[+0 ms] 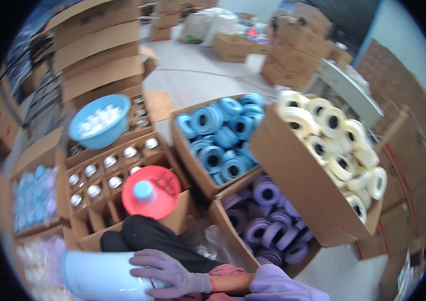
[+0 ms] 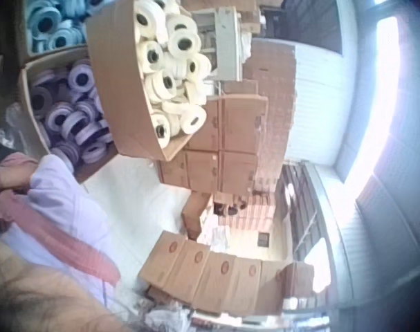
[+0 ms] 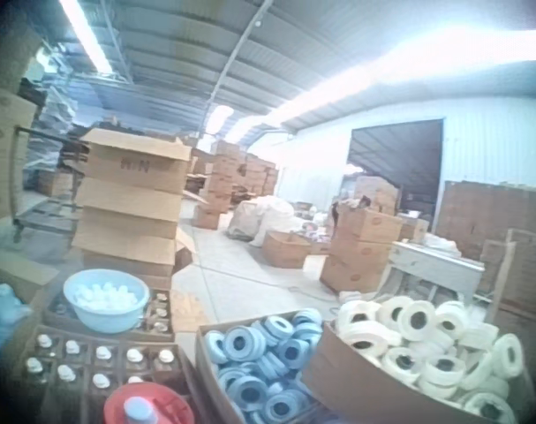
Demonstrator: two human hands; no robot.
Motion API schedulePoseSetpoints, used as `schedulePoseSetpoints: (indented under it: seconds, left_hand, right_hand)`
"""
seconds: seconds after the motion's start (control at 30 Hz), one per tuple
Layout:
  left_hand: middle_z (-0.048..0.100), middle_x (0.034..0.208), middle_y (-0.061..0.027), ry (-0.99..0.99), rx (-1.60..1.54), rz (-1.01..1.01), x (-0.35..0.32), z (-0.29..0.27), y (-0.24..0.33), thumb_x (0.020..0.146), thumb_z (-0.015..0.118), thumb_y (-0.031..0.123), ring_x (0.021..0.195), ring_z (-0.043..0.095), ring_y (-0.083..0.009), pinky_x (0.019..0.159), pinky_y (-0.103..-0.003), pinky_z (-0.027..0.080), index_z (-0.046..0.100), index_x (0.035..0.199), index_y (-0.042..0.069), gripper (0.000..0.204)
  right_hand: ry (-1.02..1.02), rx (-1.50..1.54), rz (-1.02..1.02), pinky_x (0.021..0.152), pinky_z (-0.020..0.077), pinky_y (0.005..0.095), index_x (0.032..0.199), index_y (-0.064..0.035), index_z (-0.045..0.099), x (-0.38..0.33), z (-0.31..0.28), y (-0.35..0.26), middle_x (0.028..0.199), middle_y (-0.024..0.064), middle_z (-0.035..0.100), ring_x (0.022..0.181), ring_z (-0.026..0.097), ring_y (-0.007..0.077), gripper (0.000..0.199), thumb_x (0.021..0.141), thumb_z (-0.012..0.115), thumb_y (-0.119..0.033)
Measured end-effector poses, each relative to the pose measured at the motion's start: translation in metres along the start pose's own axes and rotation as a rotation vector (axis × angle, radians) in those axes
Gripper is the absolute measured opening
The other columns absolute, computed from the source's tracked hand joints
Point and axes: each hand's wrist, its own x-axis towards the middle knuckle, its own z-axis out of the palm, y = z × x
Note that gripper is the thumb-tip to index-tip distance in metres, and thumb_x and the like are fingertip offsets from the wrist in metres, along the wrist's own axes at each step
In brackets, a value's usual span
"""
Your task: The person assembles thermos flasks by inserting inner metal liners into plastic bodies, adding gaskets and caps, and wrapping each unit in plastic. The person handles blue, purple, and white flask bodies, gaskets, and caps from nearby boxes.
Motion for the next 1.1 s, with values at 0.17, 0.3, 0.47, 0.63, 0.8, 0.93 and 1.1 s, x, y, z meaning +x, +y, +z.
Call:
schedulePoseSetpoints:
  seconds: [0.17,0.3,0.47,0.63,0.8,0.93,1.1]
  left_hand:
    - [0.068,0.106,-0.0096,-0.075,-0.010,0.085,0.021,0.029,0.005,0.090,0.059,0.015,0.091,0.065,-0.0197,0.083,-0.034,0.054,0.061,0.119,-0.004,0.036]
    - [0.068,0.106,-0.0096,-0.144,-0.004,0.129,0.024,0.050,0.008,0.090,0.059,0.016,0.091,0.065,-0.0197,0.083,-0.034,0.054,0.061,0.119,-0.004,0.036]
    - [0.068,0.106,-0.0096,-0.204,-0.013,0.159,0.026,0.063,0.009,0.090,0.059,0.016,0.091,0.064,-0.0198,0.083,-0.035,0.054,0.061,0.119,-0.004,0.035]
    - [0.068,0.106,-0.0096,-0.223,-0.015,0.179,0.026,0.068,0.009,0.090,0.059,0.016,0.091,0.064,-0.0198,0.083,-0.035,0.054,0.061,0.119,-0.004,0.035]
    - [0.068,0.106,-0.0095,-0.236,-0.018,0.187,0.025,0.070,0.008,0.090,0.059,0.017,0.091,0.064,-0.0199,0.083,-0.035,0.055,0.061,0.118,-0.004,0.035]
    - [0.068,0.106,-0.0095,-0.233,-0.020,0.178,0.027,0.069,0.005,0.090,0.059,0.017,0.091,0.064,-0.0199,0.083,-0.035,0.055,0.062,0.118,-0.004,0.035]
    - [0.068,0.106,-0.0095,-0.237,-0.017,0.173,0.030,0.075,0.005,0.091,0.059,0.017,0.091,0.064,-0.0200,0.083,-0.035,0.055,0.062,0.118,-0.004,0.035]
  right_hand:
    - [0.073,0.051,0.293,0.112,0.0364,0.0436,0.138,-0.0007,0.050,-0.018,0.011,0.015,0.140,0.0187,0.049,0.131,0.048,0.0340,0.051,0.092,0.060,-0.018]
    - [0.179,0.113,0.321,0.111,0.0361,0.0412,0.135,0.0002,0.050,-0.029,0.017,0.022,0.137,0.0180,0.051,0.128,0.049,0.0328,0.044,0.093,0.055,-0.015]
    - [0.196,0.148,0.225,0.110,0.0376,0.0387,0.129,0.0009,0.051,-0.035,0.019,0.025,0.130,0.0167,0.053,0.125,0.051,0.0308,0.038,0.092,0.053,-0.010]
    - [0.216,0.166,0.221,0.109,0.0385,0.0374,0.127,0.0012,0.052,-0.034,0.024,0.026,0.127,0.0153,0.055,0.123,0.053,0.0285,0.035,0.093,0.052,-0.008]
    - [0.245,0.165,0.263,0.108,0.0392,0.0360,0.127,0.0014,0.052,-0.036,0.030,0.028,0.126,0.0144,0.056,0.122,0.054,0.0280,0.033,0.095,0.051,-0.007]
    - [0.258,0.140,0.247,0.108,0.0392,0.0353,0.126,0.0014,0.053,-0.038,0.031,0.035,0.126,0.0139,0.056,0.122,0.054,0.0267,0.032,0.095,0.051,-0.007]
    - [0.255,0.168,0.276,0.109,0.0383,0.0344,0.125,0.0017,0.053,-0.038,0.033,0.031,0.126,0.0132,0.056,0.122,0.053,0.0253,0.030,0.096,0.050,-0.007]
